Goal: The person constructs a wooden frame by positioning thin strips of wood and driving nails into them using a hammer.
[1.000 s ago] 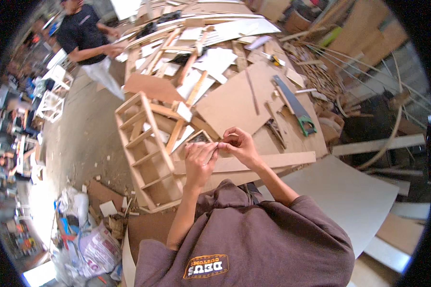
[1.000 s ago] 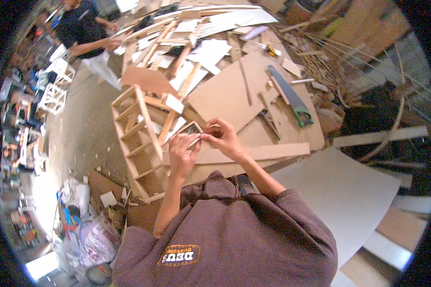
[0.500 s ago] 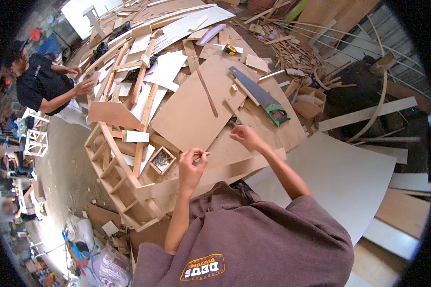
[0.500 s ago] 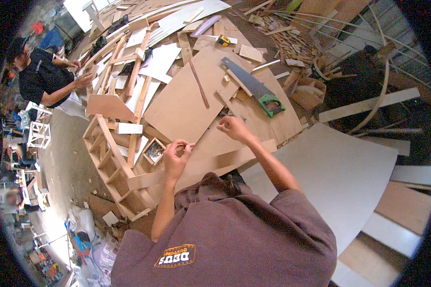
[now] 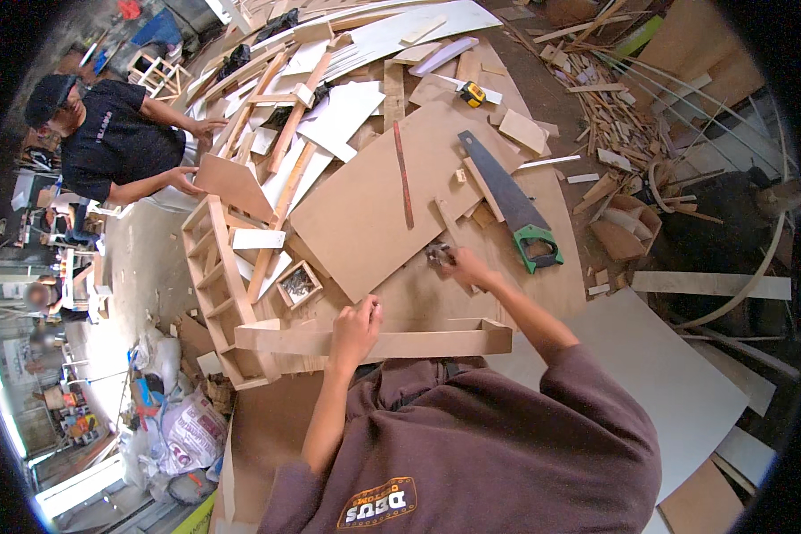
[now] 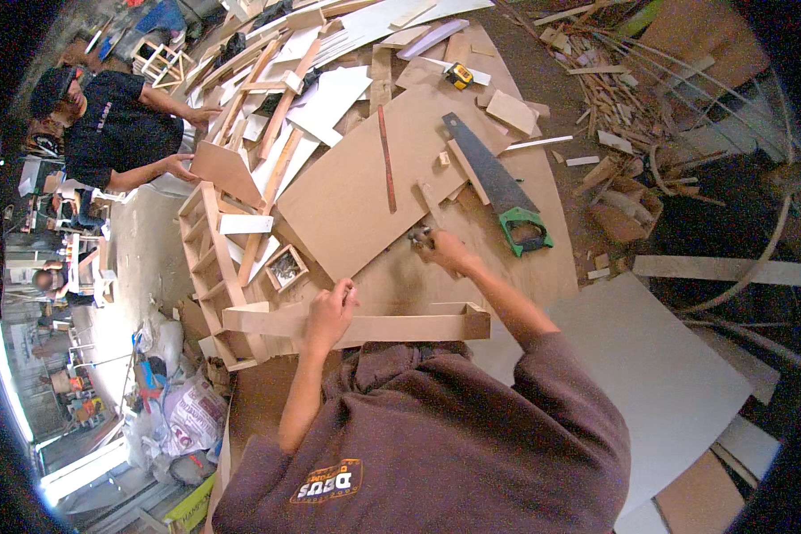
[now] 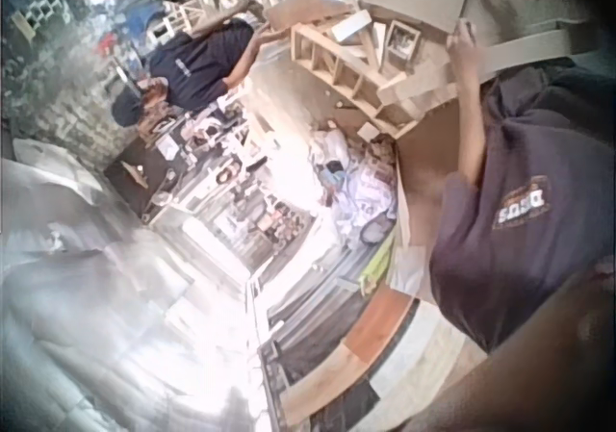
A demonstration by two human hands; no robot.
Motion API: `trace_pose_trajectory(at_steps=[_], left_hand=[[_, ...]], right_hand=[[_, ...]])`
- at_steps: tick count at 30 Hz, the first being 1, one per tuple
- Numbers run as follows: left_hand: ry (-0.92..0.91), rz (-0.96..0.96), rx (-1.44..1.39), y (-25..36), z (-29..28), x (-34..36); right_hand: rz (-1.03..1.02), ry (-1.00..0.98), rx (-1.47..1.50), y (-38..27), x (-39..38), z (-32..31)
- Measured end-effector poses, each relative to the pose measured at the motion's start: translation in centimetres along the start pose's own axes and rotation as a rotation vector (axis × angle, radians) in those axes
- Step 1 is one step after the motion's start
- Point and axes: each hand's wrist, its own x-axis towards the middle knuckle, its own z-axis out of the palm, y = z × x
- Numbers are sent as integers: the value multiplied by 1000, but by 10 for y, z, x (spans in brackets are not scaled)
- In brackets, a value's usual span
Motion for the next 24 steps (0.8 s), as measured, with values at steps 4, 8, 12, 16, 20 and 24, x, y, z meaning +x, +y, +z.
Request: trace_pose_trajectory(at_steps=[4, 8, 12, 16, 20, 24], left_hand=[[-50, 5, 91, -7, 11, 1], [-25, 85, 37, 5, 28, 14], [-50, 171, -55, 46, 65, 40], [10, 228, -95, 79, 71, 61], [88, 338, -279, 36, 52, 55], [304, 323, -403, -40, -13, 12]], right_hand=[[-141, 49, 208, -10, -53, -61], [-74, 125, 116, -69, -122, -121], [-153, 500, -60, -99, -171, -101], [52, 532, -149, -109, -180, -65], [59, 698, -269, -118, -178, -35], [-48, 842, -268, -159, -172, -7]])
